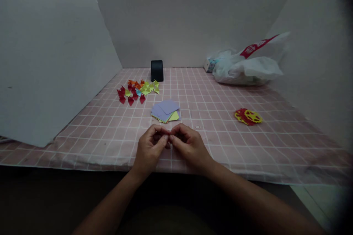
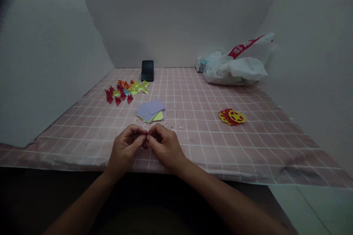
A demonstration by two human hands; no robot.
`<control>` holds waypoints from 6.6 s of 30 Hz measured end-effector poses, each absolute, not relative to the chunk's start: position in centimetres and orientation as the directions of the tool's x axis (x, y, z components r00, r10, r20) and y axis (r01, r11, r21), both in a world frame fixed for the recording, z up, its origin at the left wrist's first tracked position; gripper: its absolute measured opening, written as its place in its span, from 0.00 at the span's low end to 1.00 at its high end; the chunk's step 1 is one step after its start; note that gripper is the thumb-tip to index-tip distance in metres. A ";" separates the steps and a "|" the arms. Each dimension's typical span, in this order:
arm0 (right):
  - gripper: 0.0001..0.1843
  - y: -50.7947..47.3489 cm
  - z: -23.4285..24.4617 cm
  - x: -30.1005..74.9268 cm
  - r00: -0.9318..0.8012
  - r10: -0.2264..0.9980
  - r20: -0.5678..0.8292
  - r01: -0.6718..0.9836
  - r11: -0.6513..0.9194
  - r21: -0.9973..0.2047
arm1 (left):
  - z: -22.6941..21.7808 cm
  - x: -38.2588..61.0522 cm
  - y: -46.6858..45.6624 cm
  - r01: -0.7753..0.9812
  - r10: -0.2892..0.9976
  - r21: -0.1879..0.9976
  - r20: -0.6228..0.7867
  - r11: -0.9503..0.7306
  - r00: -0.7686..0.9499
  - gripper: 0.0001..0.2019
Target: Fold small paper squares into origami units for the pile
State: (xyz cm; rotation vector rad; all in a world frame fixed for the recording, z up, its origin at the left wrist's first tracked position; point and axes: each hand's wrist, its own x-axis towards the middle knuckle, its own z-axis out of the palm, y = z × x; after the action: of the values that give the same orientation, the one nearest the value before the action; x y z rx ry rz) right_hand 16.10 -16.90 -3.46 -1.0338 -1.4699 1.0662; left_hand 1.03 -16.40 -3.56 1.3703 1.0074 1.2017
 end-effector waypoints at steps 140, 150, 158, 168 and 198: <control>0.04 -17.2 -3.7 16.1 -0.111 0.934 0.340 0.139 0.353 -0.925 | -3.7 1.0 -16.4 0.009 0.978 0.991 0.134 -0.137 0.160 0.07; 0.09 -17.2 -3.6 16.1 -0.155 0.938 0.310 0.154 0.332 -0.930 | -3.9 0.9 -16.4 0.057 0.970 0.980 0.178 -0.190 0.168 0.08; 0.09 -17.1 -3.8 16.4 -0.171 0.925 0.339 0.158 0.365 -0.917 | -4.0 0.9 -16.4 0.107 0.967 0.975 0.173 -0.195 0.184 0.11; 0.02 -16.6 -4.6 15.9 -0.114 0.965 0.234 -0.106 0.223 -0.969 | -4.4 1.3 -16.5 -0.025 0.960 0.961 0.276 -0.275 0.051 0.06; 0.11 -17.0 -4.0 15.8 -0.041 0.802 0.596 0.322 0.575 -0.752 | -3.6 0.9 -16.2 -0.008 0.966 0.974 0.226 -0.227 0.125 0.08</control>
State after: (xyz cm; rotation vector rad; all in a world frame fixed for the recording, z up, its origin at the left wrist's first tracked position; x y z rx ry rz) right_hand 15.85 -16.96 -4.01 -0.9622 -1.6236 0.5059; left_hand 0.92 -16.16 -3.57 1.4368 1.0024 1.2749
